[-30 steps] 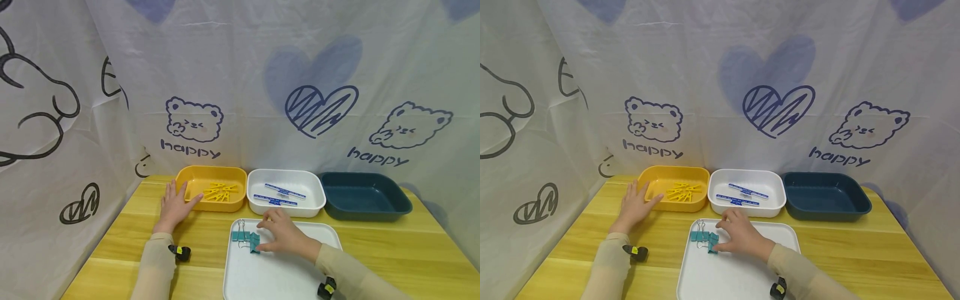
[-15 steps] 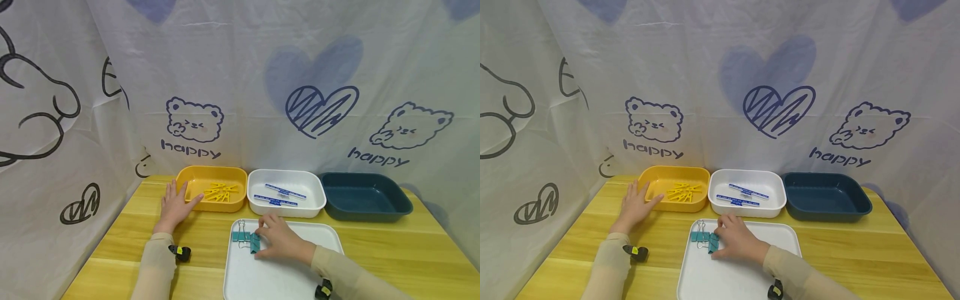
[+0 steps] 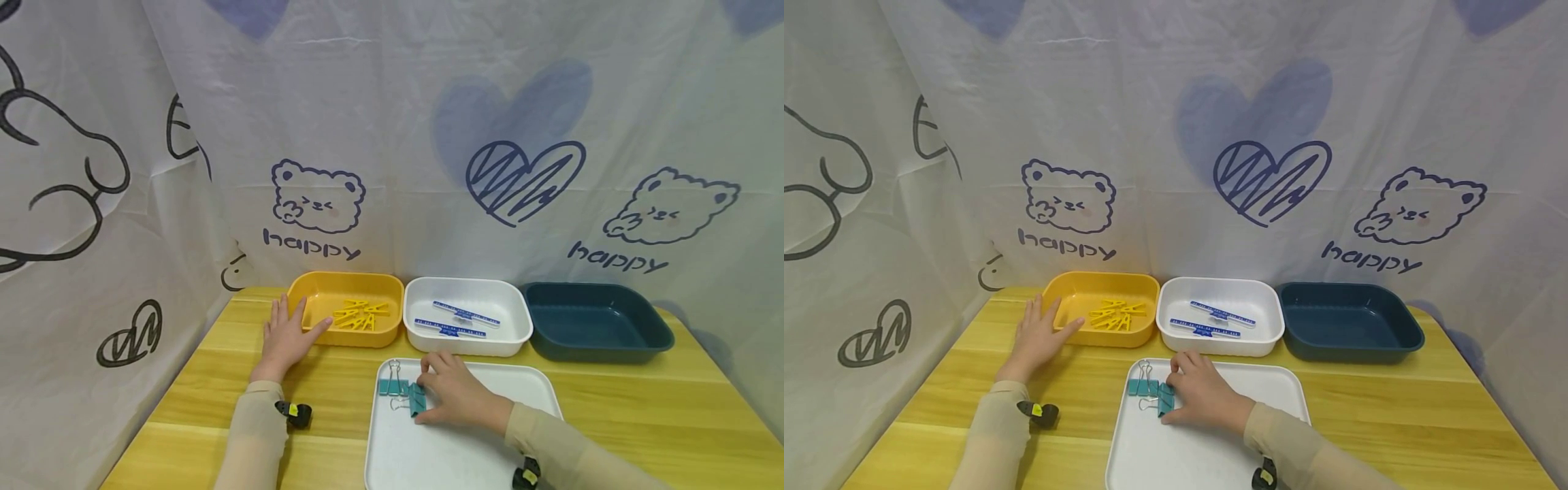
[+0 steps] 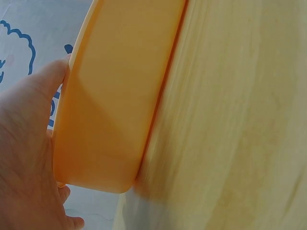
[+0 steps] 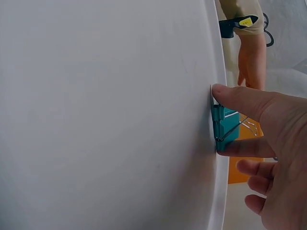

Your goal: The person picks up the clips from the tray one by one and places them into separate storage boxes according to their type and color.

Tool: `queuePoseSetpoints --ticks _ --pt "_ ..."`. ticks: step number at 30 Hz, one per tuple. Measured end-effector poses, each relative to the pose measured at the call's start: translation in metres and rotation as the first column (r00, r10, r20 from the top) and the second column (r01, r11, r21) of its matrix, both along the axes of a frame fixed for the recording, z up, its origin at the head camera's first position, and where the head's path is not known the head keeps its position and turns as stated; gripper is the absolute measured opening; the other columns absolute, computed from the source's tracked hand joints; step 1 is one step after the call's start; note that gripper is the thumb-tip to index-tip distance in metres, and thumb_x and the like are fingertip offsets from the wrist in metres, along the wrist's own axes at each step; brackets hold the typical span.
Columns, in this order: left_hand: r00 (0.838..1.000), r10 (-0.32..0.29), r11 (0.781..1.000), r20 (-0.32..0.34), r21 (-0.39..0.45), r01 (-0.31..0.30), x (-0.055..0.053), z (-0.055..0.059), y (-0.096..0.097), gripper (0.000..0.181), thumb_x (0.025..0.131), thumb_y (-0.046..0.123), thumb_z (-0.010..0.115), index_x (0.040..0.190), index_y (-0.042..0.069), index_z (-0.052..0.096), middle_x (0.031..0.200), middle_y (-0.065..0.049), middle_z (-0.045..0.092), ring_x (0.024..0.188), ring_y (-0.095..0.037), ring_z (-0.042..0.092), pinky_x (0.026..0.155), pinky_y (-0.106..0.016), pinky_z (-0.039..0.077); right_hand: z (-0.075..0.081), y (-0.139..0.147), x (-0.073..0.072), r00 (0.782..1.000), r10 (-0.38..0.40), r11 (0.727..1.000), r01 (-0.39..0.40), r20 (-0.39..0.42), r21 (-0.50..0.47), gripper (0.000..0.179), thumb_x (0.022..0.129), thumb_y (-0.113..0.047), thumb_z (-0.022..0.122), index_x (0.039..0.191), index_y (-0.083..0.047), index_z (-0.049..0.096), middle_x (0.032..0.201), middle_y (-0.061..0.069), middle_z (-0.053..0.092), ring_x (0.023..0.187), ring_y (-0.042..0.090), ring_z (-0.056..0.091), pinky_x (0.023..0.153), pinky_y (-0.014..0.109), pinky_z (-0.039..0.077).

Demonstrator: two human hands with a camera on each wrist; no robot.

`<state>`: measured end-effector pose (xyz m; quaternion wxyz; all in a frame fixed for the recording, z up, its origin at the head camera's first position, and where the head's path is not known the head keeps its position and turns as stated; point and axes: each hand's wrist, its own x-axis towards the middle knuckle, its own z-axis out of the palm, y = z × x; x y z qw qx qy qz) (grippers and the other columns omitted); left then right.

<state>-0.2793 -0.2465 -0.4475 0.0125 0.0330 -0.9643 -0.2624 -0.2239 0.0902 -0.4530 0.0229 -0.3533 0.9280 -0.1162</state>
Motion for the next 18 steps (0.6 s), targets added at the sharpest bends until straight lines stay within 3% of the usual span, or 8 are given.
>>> queuePoseSetpoints --ticks 7,18 --pt "1.0 0.0 1.0 0.002 -0.003 0.0 -0.001 -0.002 -0.001 0.096 0.089 0.075 0.04 0.157 0.011 0.018 0.163 -0.021 -0.014 0.15 -0.045 -0.011 0.116 -0.069 0.001 0.001 0.003 0.0 1.0 -0.01 1.0 0.01 -0.001 -0.005 0.059 0.07 -0.06 0.078 0.109 -0.016 0.072 0.113 -0.004 0.049 0.106 0.016 0.038 0.093 0.037 0.039" --pt "1.0 0.001 1.0 0.01 0.001 -0.001 -0.001 -0.002 -0.001 0.097 0.089 0.075 0.039 0.157 0.011 0.016 0.163 -0.02 -0.014 0.15 -0.044 -0.012 0.117 -0.068 0.0 0.015 0.011 0.0 0.998 -0.06 0.997 0.061 0.011 -0.051 0.062 0.069 -0.058 0.08 0.11 -0.013 0.071 0.117 0.0 0.052 0.113 0.021 0.041 0.1 0.043 0.039"
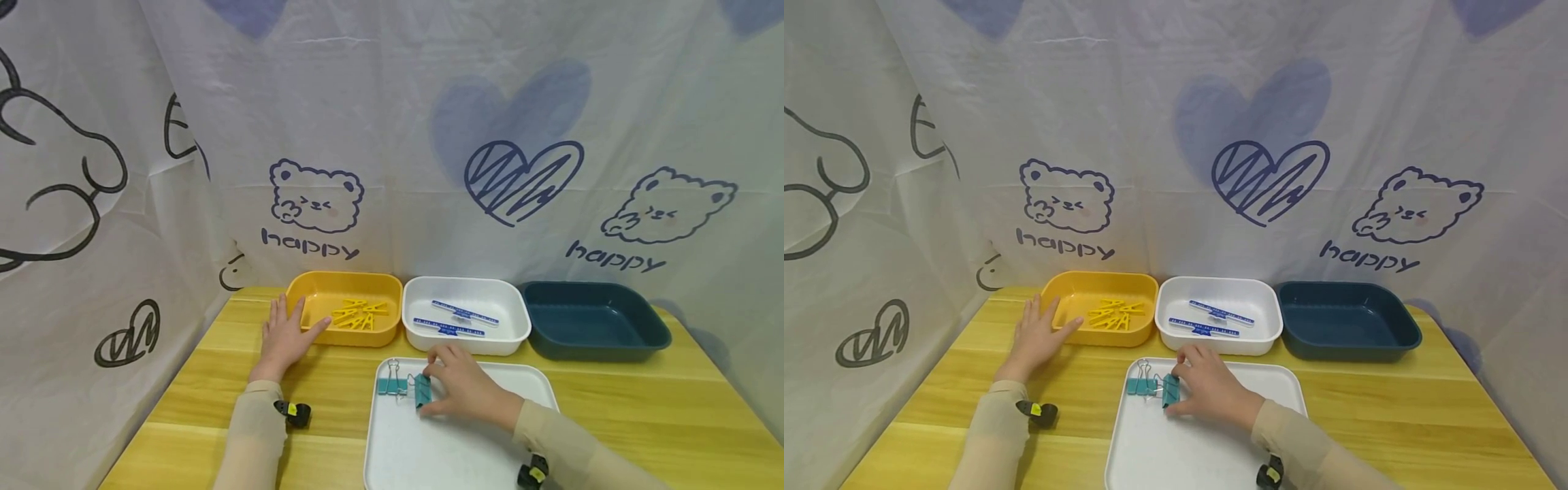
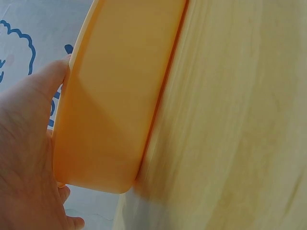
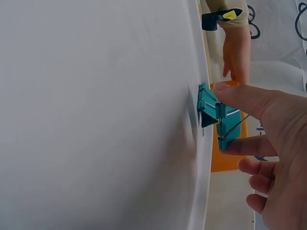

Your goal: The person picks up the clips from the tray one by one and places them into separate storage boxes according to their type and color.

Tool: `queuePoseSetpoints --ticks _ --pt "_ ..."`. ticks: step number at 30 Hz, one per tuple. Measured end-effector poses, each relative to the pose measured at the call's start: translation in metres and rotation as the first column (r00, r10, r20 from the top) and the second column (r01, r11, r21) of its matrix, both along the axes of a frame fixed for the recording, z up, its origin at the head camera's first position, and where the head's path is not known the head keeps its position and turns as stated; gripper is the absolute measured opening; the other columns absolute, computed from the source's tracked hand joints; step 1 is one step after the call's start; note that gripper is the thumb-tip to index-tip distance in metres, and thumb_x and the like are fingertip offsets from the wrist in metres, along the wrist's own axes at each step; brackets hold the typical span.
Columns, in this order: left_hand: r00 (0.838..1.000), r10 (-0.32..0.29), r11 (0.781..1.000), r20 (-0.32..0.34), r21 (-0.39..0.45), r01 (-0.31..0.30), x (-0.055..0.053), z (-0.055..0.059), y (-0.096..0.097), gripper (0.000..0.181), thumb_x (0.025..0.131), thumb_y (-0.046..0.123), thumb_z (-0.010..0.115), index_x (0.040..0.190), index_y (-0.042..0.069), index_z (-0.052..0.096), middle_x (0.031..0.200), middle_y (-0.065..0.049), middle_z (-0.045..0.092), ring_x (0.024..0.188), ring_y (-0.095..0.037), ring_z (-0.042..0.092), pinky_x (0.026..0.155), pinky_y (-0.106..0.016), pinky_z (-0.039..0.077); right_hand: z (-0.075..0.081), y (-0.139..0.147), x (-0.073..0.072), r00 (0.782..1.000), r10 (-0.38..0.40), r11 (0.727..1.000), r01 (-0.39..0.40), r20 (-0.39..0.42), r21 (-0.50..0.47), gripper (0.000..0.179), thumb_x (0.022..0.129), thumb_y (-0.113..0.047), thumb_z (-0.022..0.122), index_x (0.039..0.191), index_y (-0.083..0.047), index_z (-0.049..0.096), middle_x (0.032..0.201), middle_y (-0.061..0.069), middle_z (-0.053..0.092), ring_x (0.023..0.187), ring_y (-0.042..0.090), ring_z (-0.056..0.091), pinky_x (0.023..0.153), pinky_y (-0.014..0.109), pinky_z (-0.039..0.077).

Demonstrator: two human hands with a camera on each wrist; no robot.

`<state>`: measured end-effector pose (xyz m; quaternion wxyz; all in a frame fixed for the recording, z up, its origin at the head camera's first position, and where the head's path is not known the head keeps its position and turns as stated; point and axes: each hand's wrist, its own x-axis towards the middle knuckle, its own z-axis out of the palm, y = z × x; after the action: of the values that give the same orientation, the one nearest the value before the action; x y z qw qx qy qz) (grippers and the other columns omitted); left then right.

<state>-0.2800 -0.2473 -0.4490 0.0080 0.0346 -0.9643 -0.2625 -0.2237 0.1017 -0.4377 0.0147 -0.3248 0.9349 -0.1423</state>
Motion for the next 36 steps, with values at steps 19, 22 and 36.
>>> queuePoseSetpoints --ticks 19,22,36 --pt "1.0 -0.002 1.0 -0.013 0.004 0.002 -0.001 -0.001 0.0 0.097 0.089 0.075 0.041 0.157 0.01 0.018 0.163 -0.021 -0.013 0.15 -0.045 -0.011 0.117 -0.069 0.0 0.014 0.03 -0.001 0.992 -0.093 0.995 0.091 -0.081 -0.036 0.055 0.068 -0.053 0.083 0.105 -0.015 0.071 0.113 -0.002 0.049 0.11 0.02 0.039 0.093 0.039 0.039" --pt "1.0 -0.002 1.0 -0.013 0.011 0.002 -0.001 -0.001 0.0 0.097 0.089 0.075 0.041 0.157 0.01 0.018 0.163 -0.021 -0.013 0.15 -0.045 -0.011 0.116 -0.069 0.0 0.016 0.036 -0.001 0.987 -0.111 0.994 0.108 -0.116 -0.036 0.054 0.067 -0.053 0.084 0.104 -0.016 0.071 0.111 -0.004 0.049 0.106 0.019 0.039 0.089 0.037 0.039" --pt "1.0 -0.003 1.0 -0.013 0.003 0.004 -0.001 -0.002 -0.001 0.098 0.088 0.076 0.04 0.157 0.01 0.018 0.163 -0.02 -0.013 0.15 -0.045 -0.011 0.116 -0.069 0.001 0.023 0.063 -0.001 0.967 -0.161 0.985 0.145 -0.196 -0.094 0.043 0.066 -0.048 0.086 0.094 -0.02 0.07 0.104 -0.003 0.049 0.1 0.019 0.039 0.081 0.038 0.035"
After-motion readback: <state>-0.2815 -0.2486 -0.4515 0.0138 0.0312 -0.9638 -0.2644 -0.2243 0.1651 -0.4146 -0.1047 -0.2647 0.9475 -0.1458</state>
